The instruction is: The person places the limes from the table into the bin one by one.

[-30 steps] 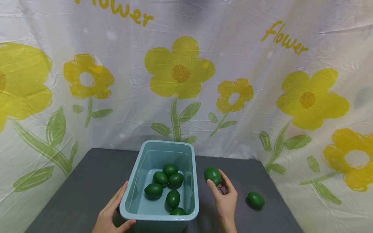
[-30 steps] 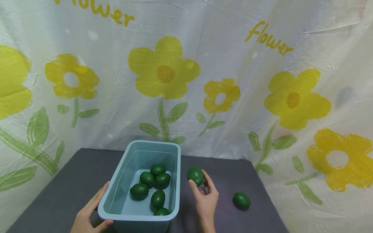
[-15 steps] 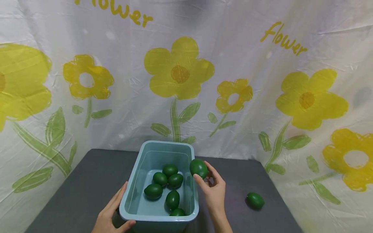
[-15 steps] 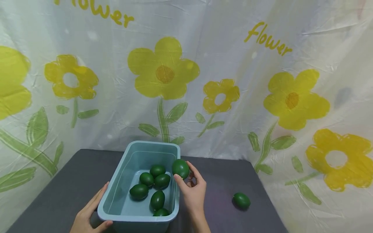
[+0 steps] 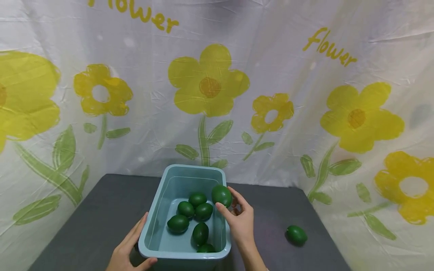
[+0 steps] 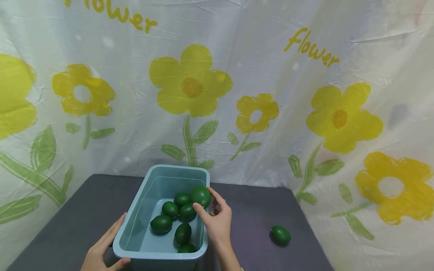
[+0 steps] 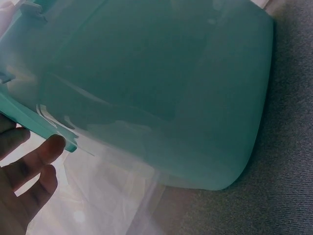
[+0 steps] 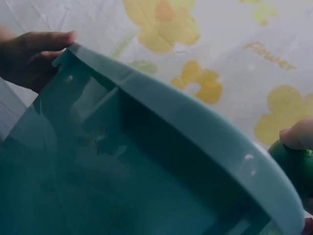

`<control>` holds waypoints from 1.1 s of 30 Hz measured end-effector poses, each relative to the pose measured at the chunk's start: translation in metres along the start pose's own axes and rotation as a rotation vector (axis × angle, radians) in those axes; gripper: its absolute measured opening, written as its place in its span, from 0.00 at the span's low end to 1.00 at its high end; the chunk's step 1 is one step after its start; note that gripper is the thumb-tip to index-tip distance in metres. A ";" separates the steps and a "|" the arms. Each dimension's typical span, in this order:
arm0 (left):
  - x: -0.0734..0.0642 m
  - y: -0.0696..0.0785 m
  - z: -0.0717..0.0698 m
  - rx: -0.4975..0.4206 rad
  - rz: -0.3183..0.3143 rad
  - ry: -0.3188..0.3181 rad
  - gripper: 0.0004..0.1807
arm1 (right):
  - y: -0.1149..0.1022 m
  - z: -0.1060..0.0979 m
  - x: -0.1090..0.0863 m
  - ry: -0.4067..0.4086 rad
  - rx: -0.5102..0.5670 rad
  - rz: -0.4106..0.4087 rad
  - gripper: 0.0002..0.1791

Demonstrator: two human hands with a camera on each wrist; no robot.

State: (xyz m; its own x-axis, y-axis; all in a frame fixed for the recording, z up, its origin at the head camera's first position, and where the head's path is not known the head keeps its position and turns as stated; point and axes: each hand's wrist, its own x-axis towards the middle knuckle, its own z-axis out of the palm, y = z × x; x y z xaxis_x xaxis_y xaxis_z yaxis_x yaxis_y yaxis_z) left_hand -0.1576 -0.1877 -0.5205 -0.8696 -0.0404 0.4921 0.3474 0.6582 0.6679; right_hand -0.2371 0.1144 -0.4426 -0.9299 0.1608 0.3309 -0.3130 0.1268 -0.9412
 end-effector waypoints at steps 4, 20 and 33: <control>0.000 0.000 0.000 0.007 -0.004 -0.002 0.61 | 0.001 0.002 0.002 -0.039 -0.036 -0.018 0.29; 0.001 0.000 -0.001 -0.011 0.000 -0.001 0.60 | 0.001 0.012 0.010 -0.113 -0.255 -0.152 0.30; 0.001 -0.001 0.001 -0.007 0.011 0.017 0.61 | 0.002 0.005 0.006 -0.075 -0.269 -0.196 0.29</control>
State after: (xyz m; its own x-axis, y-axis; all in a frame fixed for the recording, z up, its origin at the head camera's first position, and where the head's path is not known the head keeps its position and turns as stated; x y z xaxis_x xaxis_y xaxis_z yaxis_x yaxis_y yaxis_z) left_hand -0.1590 -0.1874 -0.5215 -0.8598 -0.0458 0.5085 0.3593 0.6533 0.6664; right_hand -0.2443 0.1110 -0.4427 -0.8719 0.0367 0.4883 -0.4341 0.4035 -0.8055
